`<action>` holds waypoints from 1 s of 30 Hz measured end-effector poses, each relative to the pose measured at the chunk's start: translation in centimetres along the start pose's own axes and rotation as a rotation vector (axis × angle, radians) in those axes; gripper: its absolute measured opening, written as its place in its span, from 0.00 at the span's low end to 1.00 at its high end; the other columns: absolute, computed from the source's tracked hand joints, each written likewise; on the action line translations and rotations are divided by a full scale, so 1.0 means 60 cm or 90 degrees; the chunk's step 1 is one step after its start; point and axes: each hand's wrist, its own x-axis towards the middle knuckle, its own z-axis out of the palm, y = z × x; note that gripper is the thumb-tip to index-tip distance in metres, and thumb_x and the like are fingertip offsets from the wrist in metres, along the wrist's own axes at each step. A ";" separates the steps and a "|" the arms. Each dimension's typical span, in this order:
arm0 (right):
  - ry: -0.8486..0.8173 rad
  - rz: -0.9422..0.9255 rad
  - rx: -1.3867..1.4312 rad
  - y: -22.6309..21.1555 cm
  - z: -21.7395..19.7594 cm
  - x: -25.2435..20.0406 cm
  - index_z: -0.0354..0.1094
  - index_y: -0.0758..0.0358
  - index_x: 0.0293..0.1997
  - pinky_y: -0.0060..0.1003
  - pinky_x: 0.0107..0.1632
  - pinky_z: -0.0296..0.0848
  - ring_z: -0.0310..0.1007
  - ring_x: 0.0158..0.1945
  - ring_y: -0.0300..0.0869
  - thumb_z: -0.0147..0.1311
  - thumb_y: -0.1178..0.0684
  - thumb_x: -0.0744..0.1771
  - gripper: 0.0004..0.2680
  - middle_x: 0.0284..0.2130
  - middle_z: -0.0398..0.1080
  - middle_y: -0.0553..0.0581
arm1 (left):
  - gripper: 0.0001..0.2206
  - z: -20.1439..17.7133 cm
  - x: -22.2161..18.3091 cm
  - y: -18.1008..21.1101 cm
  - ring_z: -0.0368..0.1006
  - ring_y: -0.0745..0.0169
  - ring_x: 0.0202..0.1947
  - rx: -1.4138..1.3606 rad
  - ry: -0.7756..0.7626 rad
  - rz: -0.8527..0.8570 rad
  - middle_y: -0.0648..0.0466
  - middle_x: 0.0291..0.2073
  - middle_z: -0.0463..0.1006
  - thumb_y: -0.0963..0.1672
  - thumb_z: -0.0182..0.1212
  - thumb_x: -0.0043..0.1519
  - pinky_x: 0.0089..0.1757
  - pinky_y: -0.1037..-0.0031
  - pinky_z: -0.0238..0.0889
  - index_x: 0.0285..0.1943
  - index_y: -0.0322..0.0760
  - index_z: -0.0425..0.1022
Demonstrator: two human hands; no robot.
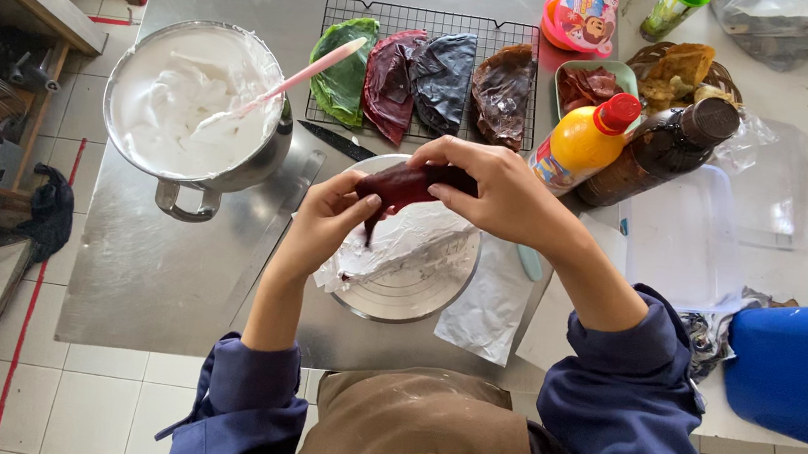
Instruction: The person applies white frosting to the sides and top of a layered cake using a spatula and then places a dark red sheet of flavored gel or fruit leather on top, smoothing it into place by hand before adding more frosting.
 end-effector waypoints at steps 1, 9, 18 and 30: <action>0.018 -0.023 -0.019 0.006 0.004 0.000 0.69 0.60 0.55 0.40 0.47 0.75 0.80 0.44 0.47 0.59 0.58 0.65 0.13 0.43 0.77 0.58 | 0.08 0.004 -0.001 0.004 0.76 0.74 0.39 0.005 0.014 0.012 0.56 0.37 0.81 0.39 0.60 0.67 0.41 0.82 0.69 0.53 0.28 0.75; 0.080 -0.052 -0.044 0.064 0.040 -0.008 0.69 0.65 0.54 0.40 0.51 0.74 0.78 0.46 0.49 0.57 0.63 0.62 0.15 0.46 0.75 0.61 | 0.05 0.022 -0.017 0.021 0.70 0.76 0.34 0.256 0.122 0.163 0.59 0.34 0.77 0.38 0.61 0.68 0.39 0.83 0.65 0.49 0.27 0.77; -0.074 0.175 0.353 0.156 0.067 -0.015 0.71 0.69 0.42 0.30 0.40 0.71 0.70 0.36 0.31 0.63 0.61 0.65 0.06 0.32 0.72 0.49 | 0.04 0.024 -0.040 0.030 0.69 0.78 0.34 0.165 0.111 0.137 0.58 0.34 0.72 0.37 0.56 0.69 0.38 0.84 0.66 0.50 0.26 0.74; -0.002 0.201 0.425 0.219 0.119 -0.053 0.69 0.64 0.41 0.25 0.39 0.65 0.64 0.36 0.27 0.62 0.57 0.67 0.06 0.31 0.67 0.43 | 0.07 0.059 -0.057 0.006 0.75 0.72 0.33 0.230 0.244 0.086 0.53 0.34 0.80 0.39 0.59 0.67 0.36 0.79 0.71 0.50 0.27 0.78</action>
